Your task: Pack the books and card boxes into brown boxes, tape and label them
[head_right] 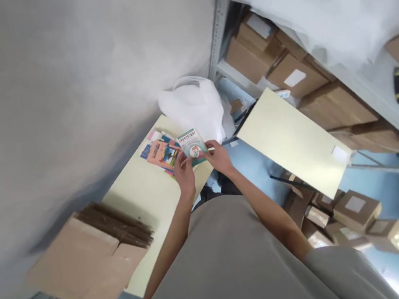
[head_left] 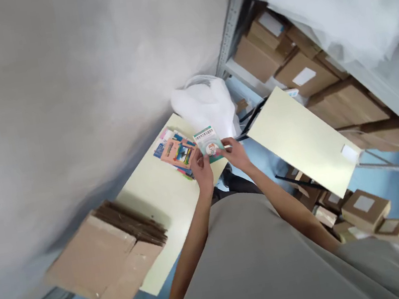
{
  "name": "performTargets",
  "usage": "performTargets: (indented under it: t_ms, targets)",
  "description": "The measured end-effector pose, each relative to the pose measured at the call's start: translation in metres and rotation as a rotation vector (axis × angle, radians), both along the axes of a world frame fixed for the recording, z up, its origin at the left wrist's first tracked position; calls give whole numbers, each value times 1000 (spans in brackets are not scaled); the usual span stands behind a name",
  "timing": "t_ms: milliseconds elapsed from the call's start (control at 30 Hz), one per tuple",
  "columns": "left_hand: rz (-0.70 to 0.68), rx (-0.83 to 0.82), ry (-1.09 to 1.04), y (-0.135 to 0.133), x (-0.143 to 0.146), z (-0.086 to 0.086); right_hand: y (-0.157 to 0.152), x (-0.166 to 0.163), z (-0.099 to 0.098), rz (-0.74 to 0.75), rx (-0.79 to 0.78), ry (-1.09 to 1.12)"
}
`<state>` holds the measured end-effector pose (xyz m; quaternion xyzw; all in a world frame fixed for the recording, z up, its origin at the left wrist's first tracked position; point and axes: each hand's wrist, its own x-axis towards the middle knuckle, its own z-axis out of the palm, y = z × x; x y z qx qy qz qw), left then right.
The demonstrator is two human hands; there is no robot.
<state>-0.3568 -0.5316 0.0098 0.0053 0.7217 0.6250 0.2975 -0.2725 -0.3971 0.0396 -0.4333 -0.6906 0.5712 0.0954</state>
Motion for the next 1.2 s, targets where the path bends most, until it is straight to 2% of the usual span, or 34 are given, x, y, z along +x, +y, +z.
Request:
performTargets:
  t_ms: [100, 200, 300, 433, 633, 867, 1033, 1200]
  targets:
    - [-220, 140, -108, 15, 19, 27, 2, 59, 31, -241, -117, 182]
    - [-489, 215, -255, 35, 35, 51, 2, 113, 58, -409, -196, 294]
    - [-643, 217, -291, 63, 52, 71, 9, 158, 76, -497, -201, 354]
    - [-764, 206, -248, 110, 84, 91, 40, 210, 84, -548, -152, 381]
    - [-797, 216, -193, 196, 150, 107, 115, 278, 77, -614, -152, 450]
    - [-787, 159, -176, 288, 229, 105, 204, 355, 75, -624, -169, 483]
    - [-778, 160, -183, 331, 266, 108, 242, 393, 77, -652, -149, 478]
    - [-775, 132, -143, 360, 286, 113, 262, 407, 75, -712, -116, 447]
